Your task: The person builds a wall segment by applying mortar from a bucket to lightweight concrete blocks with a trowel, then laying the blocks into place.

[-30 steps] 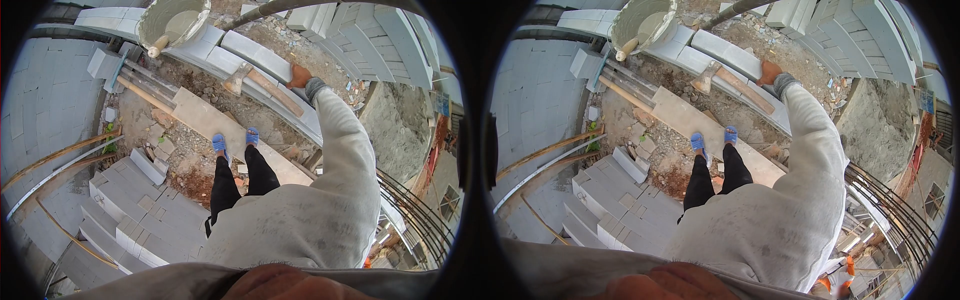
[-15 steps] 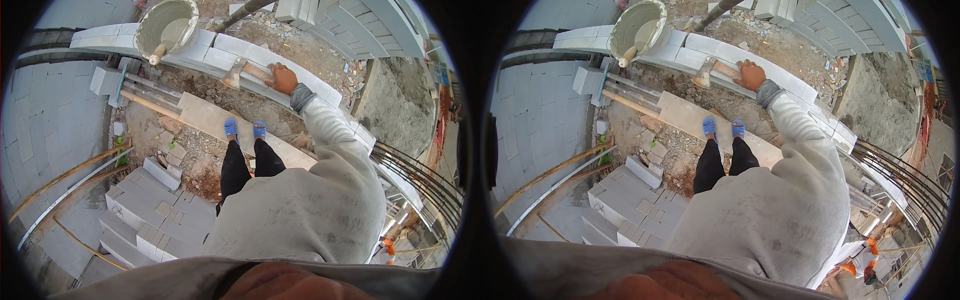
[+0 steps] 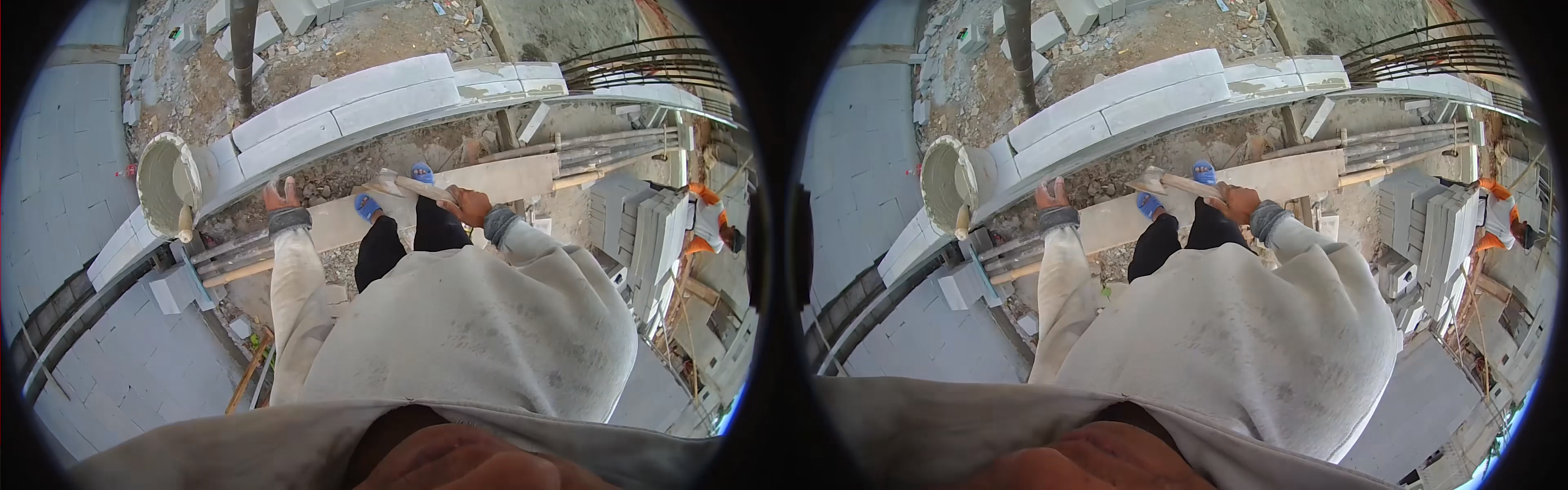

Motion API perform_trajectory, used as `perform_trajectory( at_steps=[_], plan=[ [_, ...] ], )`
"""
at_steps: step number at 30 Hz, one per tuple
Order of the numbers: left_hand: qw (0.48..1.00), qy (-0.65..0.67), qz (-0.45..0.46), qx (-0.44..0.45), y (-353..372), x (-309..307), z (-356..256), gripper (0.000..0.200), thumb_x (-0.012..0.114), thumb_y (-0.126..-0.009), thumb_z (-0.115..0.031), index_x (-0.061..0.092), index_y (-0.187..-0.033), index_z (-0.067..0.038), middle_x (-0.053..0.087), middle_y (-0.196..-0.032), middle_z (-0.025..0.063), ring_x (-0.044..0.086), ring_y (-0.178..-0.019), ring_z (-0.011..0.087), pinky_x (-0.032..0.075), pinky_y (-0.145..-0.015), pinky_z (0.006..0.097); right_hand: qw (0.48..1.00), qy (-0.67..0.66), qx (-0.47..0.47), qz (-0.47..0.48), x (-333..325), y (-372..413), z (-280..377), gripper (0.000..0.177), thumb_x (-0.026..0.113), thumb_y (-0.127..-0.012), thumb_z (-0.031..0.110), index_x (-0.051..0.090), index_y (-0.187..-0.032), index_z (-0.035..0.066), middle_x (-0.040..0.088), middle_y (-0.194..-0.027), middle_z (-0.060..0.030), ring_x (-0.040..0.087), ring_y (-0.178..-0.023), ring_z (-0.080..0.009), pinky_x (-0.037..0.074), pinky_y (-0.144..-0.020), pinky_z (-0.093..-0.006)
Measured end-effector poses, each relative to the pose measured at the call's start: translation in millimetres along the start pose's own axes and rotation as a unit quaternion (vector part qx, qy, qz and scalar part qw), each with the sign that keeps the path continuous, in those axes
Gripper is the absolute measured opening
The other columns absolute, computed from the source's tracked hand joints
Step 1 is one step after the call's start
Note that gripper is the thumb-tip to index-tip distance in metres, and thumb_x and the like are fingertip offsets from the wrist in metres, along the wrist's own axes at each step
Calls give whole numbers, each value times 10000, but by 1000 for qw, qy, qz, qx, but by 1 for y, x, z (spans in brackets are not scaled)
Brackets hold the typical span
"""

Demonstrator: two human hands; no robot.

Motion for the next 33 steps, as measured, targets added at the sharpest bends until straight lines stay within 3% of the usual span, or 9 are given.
perform_trajectory(
  at_steps=[4, 7, 11, 13, 17, 22, 25, 30, 33],
  plan=[
    [977, -163, 34, 134, -73, 45, -71, 606, 638, -853, -481, 499, -1308, -106, 450, -1345, 257, 450, -1235, 418, 369, -1028, 489, 909, -342, 237, -30, 65, 86, -135, 383, 556, -925, 367, 600, -949, -13, 580, -729, -79, 552, -498, -154, 446, -427, -315],
    [950, -295, 75, 62, -108, 76, -64, 641, 588, -868, -530, 413, -1401, -222, 356, -1438, 258, 371, -1318, 414, 314, -1069, 519, 825, -477, 274, -131, 43, 75, -170, 330, 657, -860, 225, 558, -1058, -19, 615, -829, -92, 599, -637, -221, 506, -585, -364],
    [944, -317, 85, 43, -130, 85, -15, 633, 521, -904, -539, 353, -1447, -261, 303, -1474, 264, 323, -1350, 420, 276, -1086, 543, 437, -835, 184, -280, -18, -4, -212, 221, 630, -869, 195, 514, -1000, 60, 567, -771, -64, 574, -590, -197, 517, -505, -341],
    [938, -330, 92, 50, -133, 80, -9, 627, 514, -914, -525, 341, -1458, -265, 304, -1478, 262, 334, -1344, 428, 288, -1088, 519, 378, -864, 140, -301, -35, -38, -260, 220, 623, -879, 200, 508, -1010, 66, 563, -759, -61, 558, -574, -187, 512, -497, -327],
    [935, -337, 100, 48, -131, 79, -16, 579, 503, -938, -467, 366, -1453, -240, 325, -1454, 294, 367, -1315, 454, 308, -1085, 485, 441, -778, 154, -421, -75, -76, -229, 274, 652, -863, 177, 503, -1057, 52, 577, -709, -72, 566, -516, -178, 488, -454, -319],
    [940, -326, 99, 33, -133, 81, -18, 555, 485, -955, -430, 377, -1448, -199, 327, -1435, 327, 367, -1305, 473, 312, -1084, 481, 696, -702, 43, -145, -60, -121, -178, 549, 654, -863, 159, 423, -1342, 22, 568, -688, -56, 545, -476, -153, 455, -412, -306],
    [945, -314, 96, -6, -135, 80, -14, 542, 472, -965, -412, 376, -1448, -187, 319, -1437, 331, 378, -1294, 480, 322, -1076, 483, 724, -676, 16, -139, -77, -121, -195, 627, 650, -867, 158, 367, -1409, 22, 572, -693, -51, 541, -479, -140, 452, -416, -298],
    [939, -328, 98, 32, -132, 78, -19, 528, 454, -975, -404, 375, -1448, -182, 343, -1421, 335, 392, -1283, 483, 335, -1068, 482, 574, -762, 88, -287, -83, -117, -191, 389, 639, -872, 164, 497, -1210, 33, 573, -699, -38, 545, -492, -127, 445, -404, -290],
    [941, -324, 93, 38, -131, 76, -20, 524, 446, -978, -403, 374, -1448, -184, 358, -1409, 338, 398, -1280, 482, 336, -1067, 480, 640, -729, 61, -237, -76, -122, -175, 404, 647, -869, 177, 496, -1214, 30, 576, -704, -33, 547, -494, -126, 443, -403, -280]
  ],
)
Point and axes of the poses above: each hand's wrist, its own y-axis away from the middle knuckle, its own x-axis out of the palm, z = x × y, the point moved 6 cm from there along -y, towards the middle knuckle
